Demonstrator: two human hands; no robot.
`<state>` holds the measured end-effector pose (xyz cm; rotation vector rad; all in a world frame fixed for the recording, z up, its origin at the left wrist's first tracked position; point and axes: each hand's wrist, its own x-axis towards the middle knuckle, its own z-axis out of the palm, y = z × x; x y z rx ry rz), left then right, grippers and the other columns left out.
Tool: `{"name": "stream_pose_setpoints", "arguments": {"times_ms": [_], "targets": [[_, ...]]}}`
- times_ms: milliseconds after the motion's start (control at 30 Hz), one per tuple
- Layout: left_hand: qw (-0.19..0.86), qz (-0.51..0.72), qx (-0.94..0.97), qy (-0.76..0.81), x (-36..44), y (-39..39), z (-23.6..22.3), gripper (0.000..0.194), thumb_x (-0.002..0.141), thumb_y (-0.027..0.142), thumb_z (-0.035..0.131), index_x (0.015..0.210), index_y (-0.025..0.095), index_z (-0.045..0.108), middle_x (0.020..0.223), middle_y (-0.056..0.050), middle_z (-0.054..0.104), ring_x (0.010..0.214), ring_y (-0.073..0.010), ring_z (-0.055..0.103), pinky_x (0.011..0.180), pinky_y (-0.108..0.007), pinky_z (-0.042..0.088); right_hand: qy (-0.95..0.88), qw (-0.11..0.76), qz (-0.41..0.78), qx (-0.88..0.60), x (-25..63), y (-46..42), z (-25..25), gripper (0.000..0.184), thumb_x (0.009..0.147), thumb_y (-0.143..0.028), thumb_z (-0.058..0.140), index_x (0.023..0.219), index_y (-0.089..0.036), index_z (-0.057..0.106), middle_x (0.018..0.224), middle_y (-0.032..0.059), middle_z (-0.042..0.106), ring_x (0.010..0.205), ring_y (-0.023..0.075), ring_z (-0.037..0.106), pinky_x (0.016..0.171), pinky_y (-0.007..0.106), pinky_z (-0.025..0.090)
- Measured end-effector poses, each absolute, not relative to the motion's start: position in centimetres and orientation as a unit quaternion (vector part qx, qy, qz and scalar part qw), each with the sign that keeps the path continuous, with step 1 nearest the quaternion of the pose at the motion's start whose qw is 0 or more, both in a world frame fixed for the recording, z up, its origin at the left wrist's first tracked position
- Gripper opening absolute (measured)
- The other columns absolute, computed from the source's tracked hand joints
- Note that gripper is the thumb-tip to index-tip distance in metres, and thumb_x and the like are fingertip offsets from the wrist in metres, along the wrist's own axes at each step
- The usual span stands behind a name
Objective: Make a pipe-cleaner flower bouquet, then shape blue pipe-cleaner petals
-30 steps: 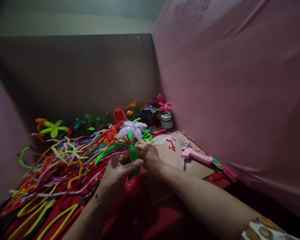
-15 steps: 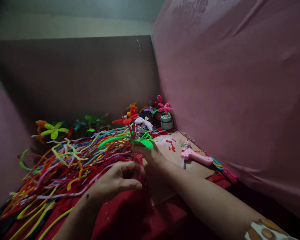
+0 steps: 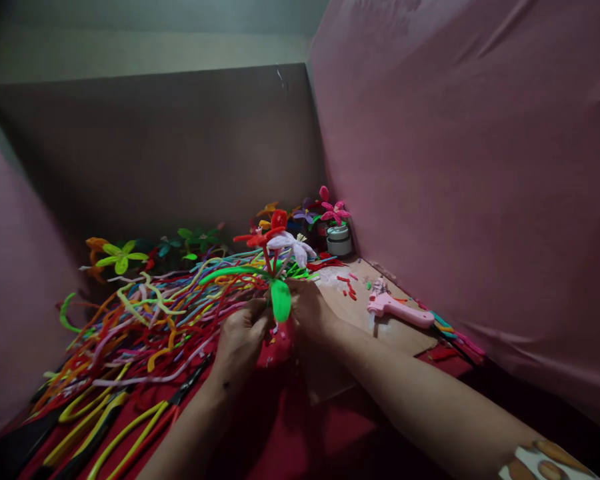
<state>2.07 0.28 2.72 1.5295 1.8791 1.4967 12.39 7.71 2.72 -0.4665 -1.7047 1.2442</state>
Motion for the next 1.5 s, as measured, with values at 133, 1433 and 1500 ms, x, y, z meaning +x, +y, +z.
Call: {"name": "stream_pose_setpoints", "arguments": {"times_ms": [133,1433,1500], "targets": [[0.187,0.541,0.525,0.63,1.7,0.3,2.6,0.022,0.073,0.026,0.056,0.052,0.019,0.059,0.043,0.0,0.053,0.041,-0.0125,0.048,0.046,-0.023,0.033,-0.667,0.451,0.569,-0.165,12.4,7.2,3.2,0.033,0.072,-0.045,0.051,0.059,-0.015,0.059,0.052,0.0011,0.052,0.055,0.0137,0.048,0.052,0.027,0.038],[0.334,0.599,0.5,0.53,2.1,0.9,2.5,0.029,0.075,0.033,0.057,0.054,0.015,0.05,0.042,0.004,0.048,0.035,-0.0059,0.04,0.04,-0.02,0.028,-0.634,0.404,0.653,-0.092,12.3,7.3,2.5,0.028,0.078,-0.04,0.055,0.07,-0.015,0.063,0.054,0.001,0.057,0.05,0.0125,0.053,0.051,0.025,0.042],[0.364,0.606,0.49,0.51,2.1,0.7,2.8,0.028,0.075,0.033,0.057,0.055,0.014,0.05,0.042,0.004,0.047,0.034,-0.0048,0.038,0.039,-0.019,0.027,-0.648,0.397,0.644,-0.084,12.8,7.2,3.3,0.024,0.077,-0.038,0.056,0.073,-0.015,0.064,0.055,0.0006,0.057,0.052,0.0121,0.053,0.053,0.025,0.043]]}}
